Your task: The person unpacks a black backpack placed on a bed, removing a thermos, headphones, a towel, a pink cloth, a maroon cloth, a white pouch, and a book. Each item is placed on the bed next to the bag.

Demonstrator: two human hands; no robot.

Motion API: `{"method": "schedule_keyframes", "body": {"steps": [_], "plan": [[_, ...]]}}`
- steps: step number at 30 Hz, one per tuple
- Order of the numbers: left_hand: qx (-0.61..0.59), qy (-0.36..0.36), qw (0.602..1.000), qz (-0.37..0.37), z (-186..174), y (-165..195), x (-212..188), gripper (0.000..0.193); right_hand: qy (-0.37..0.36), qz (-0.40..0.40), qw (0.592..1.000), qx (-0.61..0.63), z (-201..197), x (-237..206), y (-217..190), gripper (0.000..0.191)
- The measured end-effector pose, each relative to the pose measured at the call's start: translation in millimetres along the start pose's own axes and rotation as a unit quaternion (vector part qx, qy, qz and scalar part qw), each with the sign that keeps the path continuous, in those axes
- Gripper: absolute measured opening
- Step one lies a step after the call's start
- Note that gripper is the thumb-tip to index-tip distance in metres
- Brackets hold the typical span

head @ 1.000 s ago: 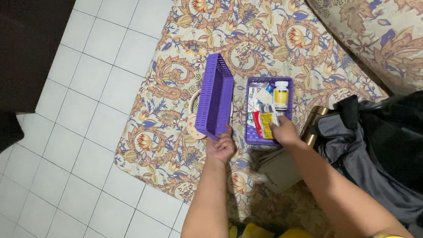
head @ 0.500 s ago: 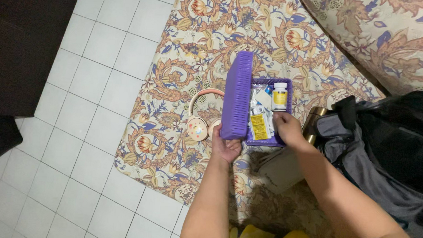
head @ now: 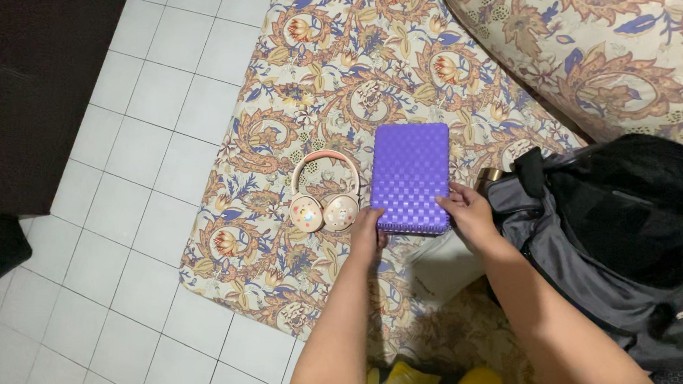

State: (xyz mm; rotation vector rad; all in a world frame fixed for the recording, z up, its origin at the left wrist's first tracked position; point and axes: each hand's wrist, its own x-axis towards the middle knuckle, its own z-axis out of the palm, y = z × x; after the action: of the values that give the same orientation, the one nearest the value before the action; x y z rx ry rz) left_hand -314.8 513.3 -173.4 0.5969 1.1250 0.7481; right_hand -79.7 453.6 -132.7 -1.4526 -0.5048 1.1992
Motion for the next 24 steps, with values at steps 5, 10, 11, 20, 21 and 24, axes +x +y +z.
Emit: {"method": "schedule_keyframes", "body": {"steps": [5, 10, 11, 20, 21, 24], "plan": [[0.416, 0.085, 0.902, 0.077, 9.5, 24.2, -11.9, 0.047, 0.035, 0.007, 0.998, -0.056, -2.9, -4.1, 2.8, 0.054], [0.562, 0.038, 0.824, 0.058, 17.1, 52.6, -35.3, 0.057, 0.052, 0.039, 0.99, -0.124, 1.4, -5.6, -3.7, 0.054], [0.579, 0.023, 0.813, 0.059, 17.8, 57.5, -37.5, 0.058, 0.055, 0.062, 0.984, -0.157, 2.0, -5.0, -7.3, 0.055], [0.63, 0.017, 0.767, 0.118, 41.2, 57.6, -32.1, 0.098, 0.061, 0.074, 0.895, -0.435, -0.1, 4.6, -24.5, 0.064], [0.613, 0.025, 0.78, 0.127, 45.9, 52.0, -32.1, 0.103, 0.059, 0.074, 0.899, -0.427, 0.5, 3.6, -21.3, 0.063], [0.574, 0.043, 0.807, 0.133, 57.5, 33.6, -33.8, 0.114, 0.057, 0.07, 0.882, -0.464, 0.1, -5.2, -11.4, 0.061]]}}
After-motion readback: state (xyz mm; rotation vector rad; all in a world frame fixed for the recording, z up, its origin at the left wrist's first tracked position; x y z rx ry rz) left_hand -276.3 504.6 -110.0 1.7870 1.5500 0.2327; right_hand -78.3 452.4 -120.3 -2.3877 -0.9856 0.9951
